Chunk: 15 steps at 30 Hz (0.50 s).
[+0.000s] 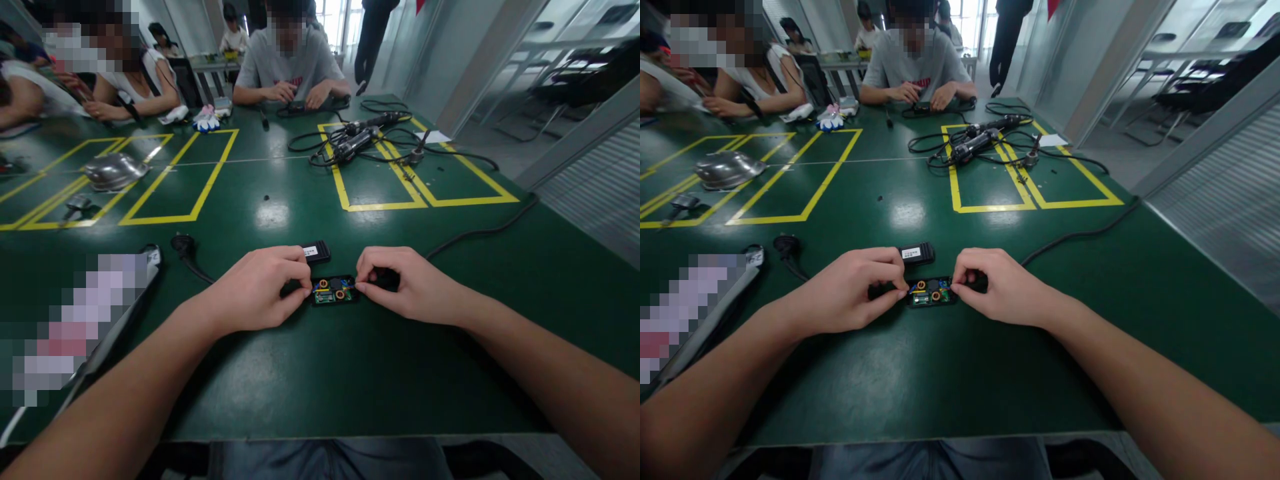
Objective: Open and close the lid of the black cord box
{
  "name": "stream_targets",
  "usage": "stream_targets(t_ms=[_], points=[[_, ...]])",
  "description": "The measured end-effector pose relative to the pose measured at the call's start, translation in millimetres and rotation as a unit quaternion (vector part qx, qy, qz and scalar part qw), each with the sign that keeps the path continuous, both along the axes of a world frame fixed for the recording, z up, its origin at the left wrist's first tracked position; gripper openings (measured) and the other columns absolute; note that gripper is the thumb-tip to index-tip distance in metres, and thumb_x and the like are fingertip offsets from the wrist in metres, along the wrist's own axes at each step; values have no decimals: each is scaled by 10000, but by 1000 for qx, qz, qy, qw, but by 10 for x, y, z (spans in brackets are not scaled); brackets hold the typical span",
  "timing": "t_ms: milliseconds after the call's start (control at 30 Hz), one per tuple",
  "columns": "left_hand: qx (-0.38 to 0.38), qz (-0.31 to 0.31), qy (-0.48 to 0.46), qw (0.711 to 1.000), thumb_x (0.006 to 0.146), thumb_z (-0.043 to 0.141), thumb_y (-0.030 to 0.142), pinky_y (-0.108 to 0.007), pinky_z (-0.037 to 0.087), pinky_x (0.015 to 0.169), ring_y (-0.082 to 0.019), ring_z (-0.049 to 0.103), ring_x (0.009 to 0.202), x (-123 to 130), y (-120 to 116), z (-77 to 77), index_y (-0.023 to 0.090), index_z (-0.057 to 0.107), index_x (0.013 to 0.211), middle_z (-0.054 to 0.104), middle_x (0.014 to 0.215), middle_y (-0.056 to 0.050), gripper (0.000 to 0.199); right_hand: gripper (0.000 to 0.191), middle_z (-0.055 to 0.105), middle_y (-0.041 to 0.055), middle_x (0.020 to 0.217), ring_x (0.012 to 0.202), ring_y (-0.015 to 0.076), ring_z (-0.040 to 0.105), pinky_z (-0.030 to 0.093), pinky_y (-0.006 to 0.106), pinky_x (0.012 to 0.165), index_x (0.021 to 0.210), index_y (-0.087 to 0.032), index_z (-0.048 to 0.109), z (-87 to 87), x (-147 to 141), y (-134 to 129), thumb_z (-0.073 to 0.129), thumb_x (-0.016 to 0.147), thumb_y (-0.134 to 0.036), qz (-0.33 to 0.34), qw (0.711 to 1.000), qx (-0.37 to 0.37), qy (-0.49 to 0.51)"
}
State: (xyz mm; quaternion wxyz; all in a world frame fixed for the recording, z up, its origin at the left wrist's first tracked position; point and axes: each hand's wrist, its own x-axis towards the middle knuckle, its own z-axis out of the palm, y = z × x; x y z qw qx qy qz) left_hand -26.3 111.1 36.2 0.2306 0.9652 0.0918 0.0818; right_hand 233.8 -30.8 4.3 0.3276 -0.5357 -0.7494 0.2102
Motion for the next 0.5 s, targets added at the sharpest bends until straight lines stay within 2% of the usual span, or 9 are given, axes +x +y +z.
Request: stream_targets(t_ms=[133,233,300,400,500], points=[[12,4,-39,999,1007,650,214,-366,540,857,-221,679,951,3,2,-15,188,774,856,726,1033,-69,197,101,684,12,825,721,159,609,486,288,669,884,-216,678,10,-11,1,663,983,-200,-2,1000,-1,-13],[47,45,-85,994,1022,635,235,-430,571,962,-264,680,1051,27,7,-74,182,801,899,745,1135,-106,213,72,675,8,810,708,162,597,468,295,656,901,-218,673,20,-16,2,660,966,-191,-4,1000,-5,-19],[70,85,-98,989,1020,637,220,-477,577,1044,-294,685,1144,52,23,-131,167,824,1042,760,1241,-134,196,53,680,12,819,713,168,598,468,303,660,915,-219,673,26,-14,0,658,956,-188,-4,1000,-8,-19],[74,127,-61,987,1013,703,244,-536,567,1131,-336,691,1268,84,59,-206,164,798,1296,770,1377,-149,309,45,678,17,827,724,177,601,472,310,666,936,-219,672,36,-11,-7,645,948,-186,-3,1000,-13,-17],[59,137,-19,989,1003,742,238,-522,594,1100,-324,733,1220,94,77,-230,187,769,1386,812,1315,-121,388,51,679,20,860,741,179,601,481,310,670,983,-225,647,43,-18,-16,637,946,-192,-7,1000,-28,-2]])
